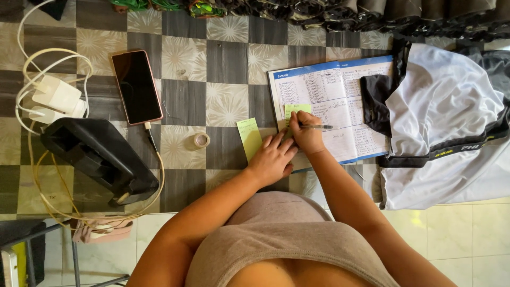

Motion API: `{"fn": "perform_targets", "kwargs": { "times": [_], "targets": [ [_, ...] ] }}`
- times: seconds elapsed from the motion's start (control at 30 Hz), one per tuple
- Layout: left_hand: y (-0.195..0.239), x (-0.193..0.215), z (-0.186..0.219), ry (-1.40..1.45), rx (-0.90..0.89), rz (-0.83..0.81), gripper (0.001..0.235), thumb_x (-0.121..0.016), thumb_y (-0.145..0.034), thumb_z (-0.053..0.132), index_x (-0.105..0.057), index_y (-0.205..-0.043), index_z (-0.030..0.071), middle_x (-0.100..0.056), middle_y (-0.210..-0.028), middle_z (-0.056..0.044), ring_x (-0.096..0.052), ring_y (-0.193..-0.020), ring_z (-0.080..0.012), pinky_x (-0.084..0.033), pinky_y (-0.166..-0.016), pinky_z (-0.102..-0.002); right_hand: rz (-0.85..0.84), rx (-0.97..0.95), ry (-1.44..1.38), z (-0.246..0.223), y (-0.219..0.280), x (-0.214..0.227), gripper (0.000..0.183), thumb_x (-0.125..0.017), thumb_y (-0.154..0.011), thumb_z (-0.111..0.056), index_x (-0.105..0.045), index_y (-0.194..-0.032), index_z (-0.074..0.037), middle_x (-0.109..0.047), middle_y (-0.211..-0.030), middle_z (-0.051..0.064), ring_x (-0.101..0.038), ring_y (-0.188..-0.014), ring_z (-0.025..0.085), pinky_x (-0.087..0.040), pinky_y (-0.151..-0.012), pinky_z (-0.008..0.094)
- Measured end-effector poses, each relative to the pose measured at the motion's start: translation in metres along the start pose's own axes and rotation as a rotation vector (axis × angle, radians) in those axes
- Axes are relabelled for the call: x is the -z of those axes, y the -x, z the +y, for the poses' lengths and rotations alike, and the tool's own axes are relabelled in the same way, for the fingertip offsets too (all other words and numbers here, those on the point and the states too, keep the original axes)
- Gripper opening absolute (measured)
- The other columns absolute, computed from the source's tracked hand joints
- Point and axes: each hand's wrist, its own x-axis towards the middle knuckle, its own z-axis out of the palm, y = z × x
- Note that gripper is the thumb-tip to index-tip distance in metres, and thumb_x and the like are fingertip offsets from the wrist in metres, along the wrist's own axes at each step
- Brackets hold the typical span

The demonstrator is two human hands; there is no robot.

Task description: Folding and rolling a jersey, securing it with a paper band, and logging the item in a ledger.

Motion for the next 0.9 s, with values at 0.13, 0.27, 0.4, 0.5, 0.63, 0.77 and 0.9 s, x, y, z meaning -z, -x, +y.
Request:
{"fn": "perform_targets", "kwargs": {
  "times": [0.13,0.27,0.4,0.5,0.63,0.77,0.9],
  "targets": [
    [0.0,0.0,0.0,0.016,0.005,-0.006,0.047,-0.06,-0.074,0.041,-0.055,-0.113,0.015,-0.052,-0.118,-0.011,-0.04,-0.129,-0.0393,-0.036,-0.092,-0.045,0.006,-0.005,0.007,-0.002,0.0,0.001,0.04,-0.059,-0.093,-0.011,-0.043,-0.056,-0.009,-0.041,-0.042,0.008,-0.041,-0.041,0.022,-0.034,-0.042,0.031],
    [0.0,0.0,0.0,0.037,0.004,-0.007,0.047,-0.06,-0.075,0.041,-0.057,-0.112,0.013,-0.053,-0.118,-0.012,-0.04,-0.129,-0.0398,-0.036,-0.092,-0.045,0.018,0.023,0.009,0.0,0.0,0.001,0.04,-0.06,-0.091,-0.009,-0.043,-0.055,-0.008,-0.042,-0.042,0.01,-0.043,-0.04,0.026,-0.035,-0.042,0.032],
    [0.001,-0.004,0.0,0.018,0.0,0.021,0.048,-0.062,-0.073,0.041,-0.056,-0.112,0.014,-0.053,-0.117,-0.012,-0.041,-0.128,-0.0396,-0.037,-0.091,-0.045,0.022,0.028,0.015,0.001,0.0,0.0,0.039,-0.06,-0.091,-0.008,-0.043,-0.056,-0.008,-0.042,-0.043,0.01,-0.043,-0.041,0.026,-0.035,-0.042,0.033],
    [0.001,-0.005,-0.001,0.022,0.0,0.035,0.048,-0.062,-0.073,0.041,-0.056,-0.111,0.014,-0.052,-0.116,-0.012,-0.042,-0.127,-0.0397,-0.038,-0.09,-0.045,0.027,0.028,0.002,-0.002,0.0,0.001,0.039,-0.06,-0.091,-0.006,-0.043,-0.056,-0.008,-0.043,-0.043,0.008,-0.043,-0.041,0.023,-0.035,-0.043,0.031],
    [0.002,-0.006,-0.001,0.026,-0.009,0.06,0.047,-0.061,-0.073,0.04,-0.056,-0.111,0.014,-0.052,-0.116,-0.012,-0.042,-0.126,-0.0396,-0.038,-0.089,-0.045,0.023,0.018,0.018,-0.002,0.0,0.0,0.039,-0.061,-0.091,-0.007,-0.044,-0.056,-0.008,-0.043,-0.044,0.011,-0.045,-0.041,0.027,-0.036,-0.043,0.033],
    [0.0,-0.001,0.0,0.03,-0.013,0.082,0.047,-0.061,-0.072,0.037,-0.056,-0.112,0.013,-0.052,-0.117,-0.012,-0.042,-0.126,-0.0396,-0.038,-0.089,-0.045,0.008,-0.154,-0.077,-0.004,-0.004,0.003,0.038,-0.057,-0.096,-0.008,-0.048,-0.059,-0.01,-0.048,-0.047,0.008,-0.046,-0.044,0.019,-0.037,-0.047,0.027],
    [0.0,0.003,0.0,0.044,-0.012,0.076,0.052,-0.061,-0.072,0.036,-0.055,-0.117,0.012,-0.051,-0.123,-0.012,-0.042,-0.127,-0.0388,-0.039,-0.089,-0.044,0.134,-0.302,-0.212,-0.041,-0.015,0.026,0.037,-0.05,-0.1,-0.011,-0.049,-0.062,-0.01,-0.053,-0.051,0.002,-0.05,-0.048,0.013,-0.04,-0.051,0.023]
  ]
}}
